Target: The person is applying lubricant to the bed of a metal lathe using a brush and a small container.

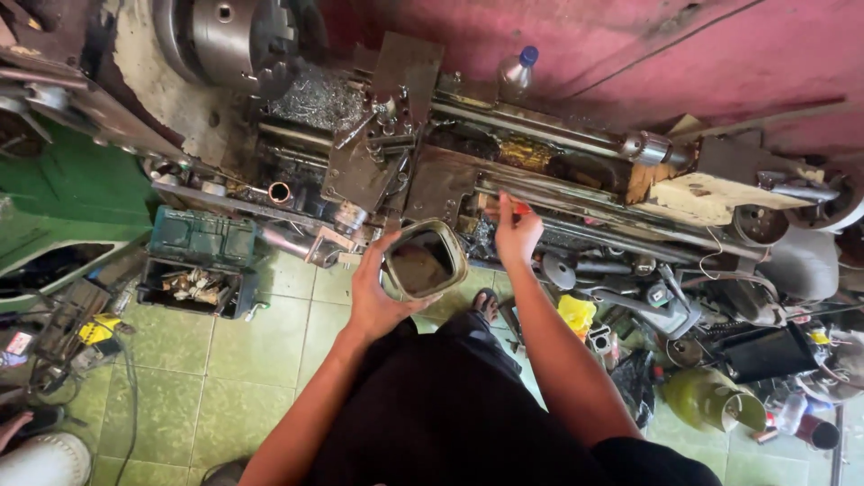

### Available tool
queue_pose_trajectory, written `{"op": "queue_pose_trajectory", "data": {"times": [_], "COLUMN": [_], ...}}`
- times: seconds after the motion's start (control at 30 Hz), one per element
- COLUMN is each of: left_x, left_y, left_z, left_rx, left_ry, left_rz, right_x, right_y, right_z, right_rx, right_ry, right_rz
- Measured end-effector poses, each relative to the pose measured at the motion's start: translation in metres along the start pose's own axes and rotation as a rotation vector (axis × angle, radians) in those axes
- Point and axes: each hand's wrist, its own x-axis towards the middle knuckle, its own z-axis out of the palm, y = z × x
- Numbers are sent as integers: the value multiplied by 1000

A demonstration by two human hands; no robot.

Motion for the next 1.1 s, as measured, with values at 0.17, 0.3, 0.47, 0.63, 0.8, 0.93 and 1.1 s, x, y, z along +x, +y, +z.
{"op": "queue_pose_trajectory", "data": {"times": [0.17, 0.3, 0.47, 0.63, 0.8, 0.93, 1.1], "left_x": [-2, 1, 1, 5, 9, 4, 4], "left_y": [-2, 0, 1, 5, 9, 5, 7], "left_z": [-1, -1, 0, 4, 6, 9, 8], "left_rx": [1, 7, -4, -8, 0, 7, 0], "left_ry": [12, 14, 15, -17, -36, -24, -23], "left_rz": [-9, -15, -5, -6, 1, -17, -32], "right_x": [10, 4, -2, 5, 12, 17, -8], "right_y": [-16, -8, -8, 62, 10, -10, 9], "right_z": [-3, 4, -3, -11, -18, -16, 0], "right_rx": [611, 494, 409, 10, 585, 811, 435], "right_ry": [63, 53, 7, -90, -59, 32, -74], "right_rz": [77, 45, 111, 146, 201, 258, 211]}}
